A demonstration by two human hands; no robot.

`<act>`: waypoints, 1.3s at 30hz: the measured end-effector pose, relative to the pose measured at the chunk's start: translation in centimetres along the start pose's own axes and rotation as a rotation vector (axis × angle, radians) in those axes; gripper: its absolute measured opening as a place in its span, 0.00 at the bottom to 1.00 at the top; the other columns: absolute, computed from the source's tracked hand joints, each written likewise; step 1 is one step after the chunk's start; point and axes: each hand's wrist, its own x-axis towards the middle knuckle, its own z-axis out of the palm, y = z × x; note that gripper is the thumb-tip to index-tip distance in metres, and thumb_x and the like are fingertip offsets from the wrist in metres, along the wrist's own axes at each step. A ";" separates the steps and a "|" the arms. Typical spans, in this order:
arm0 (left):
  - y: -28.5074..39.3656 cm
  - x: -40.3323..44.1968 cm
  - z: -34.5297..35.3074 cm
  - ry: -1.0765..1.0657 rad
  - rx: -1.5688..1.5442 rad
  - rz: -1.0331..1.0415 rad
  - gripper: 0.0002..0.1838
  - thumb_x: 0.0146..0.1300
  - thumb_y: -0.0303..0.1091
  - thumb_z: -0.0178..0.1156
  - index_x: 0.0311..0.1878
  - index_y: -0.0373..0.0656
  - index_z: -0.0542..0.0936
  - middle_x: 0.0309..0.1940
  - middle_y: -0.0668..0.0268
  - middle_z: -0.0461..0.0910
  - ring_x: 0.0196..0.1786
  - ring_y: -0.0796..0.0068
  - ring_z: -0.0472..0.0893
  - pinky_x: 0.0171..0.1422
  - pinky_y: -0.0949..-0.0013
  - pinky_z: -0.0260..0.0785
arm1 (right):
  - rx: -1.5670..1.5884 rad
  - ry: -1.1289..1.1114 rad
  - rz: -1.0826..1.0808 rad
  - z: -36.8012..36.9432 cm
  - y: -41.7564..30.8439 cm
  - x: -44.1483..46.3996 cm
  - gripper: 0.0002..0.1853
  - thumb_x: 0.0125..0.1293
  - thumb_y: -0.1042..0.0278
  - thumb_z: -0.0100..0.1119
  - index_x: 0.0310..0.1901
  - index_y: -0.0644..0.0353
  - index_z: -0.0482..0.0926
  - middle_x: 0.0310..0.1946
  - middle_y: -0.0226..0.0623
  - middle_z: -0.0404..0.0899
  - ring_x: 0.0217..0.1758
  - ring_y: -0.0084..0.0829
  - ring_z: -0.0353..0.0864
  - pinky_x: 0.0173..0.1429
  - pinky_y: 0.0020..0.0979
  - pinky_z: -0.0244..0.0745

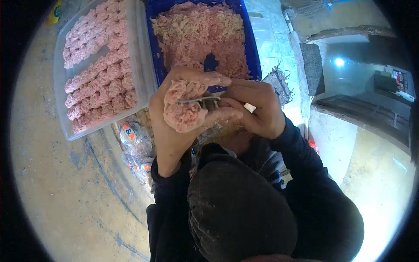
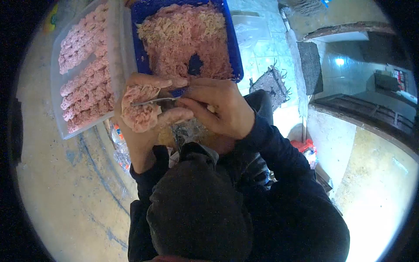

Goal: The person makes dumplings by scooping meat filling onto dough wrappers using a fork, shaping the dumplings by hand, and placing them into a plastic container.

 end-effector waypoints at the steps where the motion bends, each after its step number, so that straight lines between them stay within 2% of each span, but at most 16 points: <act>1: 0.7 -0.3 -0.2 0.004 0.008 -0.002 0.38 0.39 0.30 0.86 0.56 0.31 0.79 0.50 0.51 0.86 0.45 0.69 0.88 0.47 0.69 0.84 | 0.008 -0.012 -0.030 -0.1 -0.1 -0.1 0.04 0.66 0.75 0.64 0.38 0.67 0.84 0.29 0.45 0.80 0.30 0.45 0.81 0.34 0.41 0.73; 4: 1.6 -0.5 -0.8 -0.058 -0.357 -0.123 0.47 0.44 0.31 0.85 0.69 0.30 0.71 0.53 0.49 0.86 0.47 0.65 0.88 0.48 0.70 0.84 | 0.021 -0.106 0.044 -1.1 -1.7 -0.3 0.05 0.66 0.75 0.65 0.36 0.68 0.83 0.28 0.44 0.79 0.30 0.45 0.81 0.33 0.41 0.73; 5: 1.4 -0.3 -1.9 -0.125 -0.421 -0.235 0.48 0.46 0.28 0.82 0.72 0.31 0.69 0.55 0.49 0.85 0.53 0.64 0.87 0.54 0.69 0.82 | 0.016 -0.105 0.041 -1.1 -1.7 -0.2 0.05 0.66 0.75 0.65 0.36 0.68 0.83 0.28 0.44 0.79 0.30 0.45 0.81 0.33 0.41 0.73; 7: 0.9 0.2 -2.8 -0.192 -0.485 -0.352 0.49 0.48 0.25 0.80 0.74 0.32 0.66 0.57 0.50 0.84 0.59 0.63 0.85 0.60 0.68 0.81 | -0.027 -0.150 0.043 -0.9 -1.9 0.0 0.03 0.65 0.78 0.64 0.38 0.68 0.84 0.27 0.43 0.78 0.29 0.41 0.80 0.33 0.38 0.71; 9: -0.4 0.9 -3.3 -0.405 -0.597 -0.544 0.46 0.49 0.23 0.79 0.73 0.32 0.69 0.56 0.50 0.84 0.59 0.62 0.85 0.57 0.68 0.84 | -0.056 -0.146 0.074 -0.2 -0.4 -0.3 0.03 0.65 0.78 0.64 0.38 0.68 0.84 0.26 0.43 0.77 0.28 0.41 0.79 0.33 0.37 0.71; 10: -1.3 1.0 -3.1 -0.407 -0.597 -0.542 0.46 0.49 0.23 0.79 0.73 0.32 0.69 0.56 0.50 0.84 0.59 0.62 0.85 0.57 0.68 0.84 | -0.091 -0.138 0.111 0.0 0.0 -0.4 0.03 0.66 0.78 0.64 0.38 0.67 0.84 0.25 0.43 0.77 0.27 0.41 0.78 0.32 0.37 0.70; 12: -2.7 0.9 -2.7 -0.335 -0.221 -0.195 0.40 0.50 0.20 0.77 0.69 0.32 0.74 0.54 0.51 0.85 0.56 0.61 0.86 0.52 0.68 0.86 | -0.110 -0.073 0.156 -0.7 -1.0 -0.2 0.04 0.67 0.76 0.64 0.36 0.68 0.83 0.24 0.44 0.77 0.27 0.43 0.79 0.32 0.38 0.71; 16: -1.7 0.4 -2.7 -0.082 -0.298 -0.156 0.35 0.50 0.18 0.76 0.65 0.34 0.78 0.52 0.52 0.86 0.53 0.64 0.87 0.49 0.69 0.86 | 0.023 0.024 0.223 -1.2 -2.1 -1.0 0.07 0.68 0.75 0.64 0.33 0.68 0.81 0.24 0.47 0.77 0.25 0.45 0.78 0.31 0.40 0.70; 19: -0.2 0.8 -1.7 -0.223 -0.213 -0.283 0.34 0.49 0.19 0.77 0.62 0.35 0.79 0.51 0.54 0.86 0.54 0.67 0.87 0.51 0.69 0.85 | -0.059 -0.094 0.128 -0.2 -1.0 -1.2 0.04 0.67 0.80 0.59 0.37 0.69 0.83 0.29 0.45 0.81 0.30 0.40 0.83 0.36 0.36 0.74; 21: -0.7 1.0 -1.3 -0.216 -0.101 -0.108 0.40 0.47 0.20 0.79 0.67 0.37 0.76 0.51 0.54 0.87 0.54 0.67 0.87 0.52 0.69 0.84 | -0.054 -0.092 0.151 -0.1 -1.3 -0.8 0.04 0.67 0.80 0.59 0.37 0.69 0.83 0.28 0.46 0.81 0.30 0.42 0.83 0.36 0.36 0.74; 28: 0.5 0.5 -2.5 -0.201 -0.356 -0.161 0.57 0.38 0.29 0.86 0.75 0.35 0.66 0.52 0.52 0.86 0.54 0.64 0.87 0.59 0.63 0.82 | -0.045 -0.135 0.096 -0.6 -1.8 -0.9 0.04 0.67 0.77 0.63 0.37 0.69 0.83 0.28 0.46 0.81 0.28 0.46 0.81 0.35 0.39 0.74; 31: -2.0 0.4 -2.4 -0.211 -0.537 -0.232 0.56 0.37 0.32 0.86 0.73 0.31 0.68 0.54 0.50 0.85 0.55 0.62 0.87 0.60 0.61 0.82 | -0.103 -0.160 0.180 0.2 -1.4 -1.0 0.04 0.68 0.76 0.63 0.37 0.69 0.83 0.28 0.46 0.80 0.28 0.46 0.80 0.34 0.39 0.73; 34: -2.8 0.3 -2.8 -0.230 -0.519 -0.415 0.50 0.40 0.32 0.85 0.69 0.30 0.72 0.53 0.48 0.85 0.56 0.62 0.86 0.59 0.62 0.82 | -0.176 -0.171 0.232 -0.3 -1.1 -0.8 0.07 0.68 0.74 0.63 0.33 0.68 0.81 0.27 0.47 0.80 0.27 0.46 0.81 0.33 0.41 0.72; 35: -2.9 0.3 -2.9 -0.130 -0.502 -0.428 0.45 0.40 0.32 0.85 0.64 0.31 0.76 0.50 0.51 0.85 0.53 0.64 0.86 0.56 0.65 0.82 | -0.178 -0.169 0.234 -0.2 -1.1 -0.9 0.07 0.68 0.74 0.63 0.33 0.68 0.81 0.27 0.47 0.80 0.27 0.46 0.81 0.33 0.41 0.72; 37: -3.3 0.0 -2.9 -0.019 -0.487 -0.439 0.39 0.41 0.33 0.84 0.59 0.32 0.79 0.46 0.53 0.85 0.50 0.67 0.86 0.53 0.68 0.81 | -0.137 0.086 0.188 0.3 -1.2 -1.6 0.05 0.67 0.74 0.63 0.34 0.67 0.81 0.27 0.46 0.79 0.28 0.47 0.81 0.33 0.42 0.72; 39: -3.7 -0.2 -2.3 0.125 -0.467 -0.247 0.33 0.41 0.32 0.85 0.52 0.34 0.80 0.40 0.59 0.84 0.44 0.73 0.84 0.48 0.72 0.79 | -0.115 0.039 0.191 1.1 -1.4 -2.1 0.05 0.67 0.75 0.64 0.35 0.67 0.81 0.27 0.46 0.79 0.29 0.47 0.81 0.33 0.42 0.71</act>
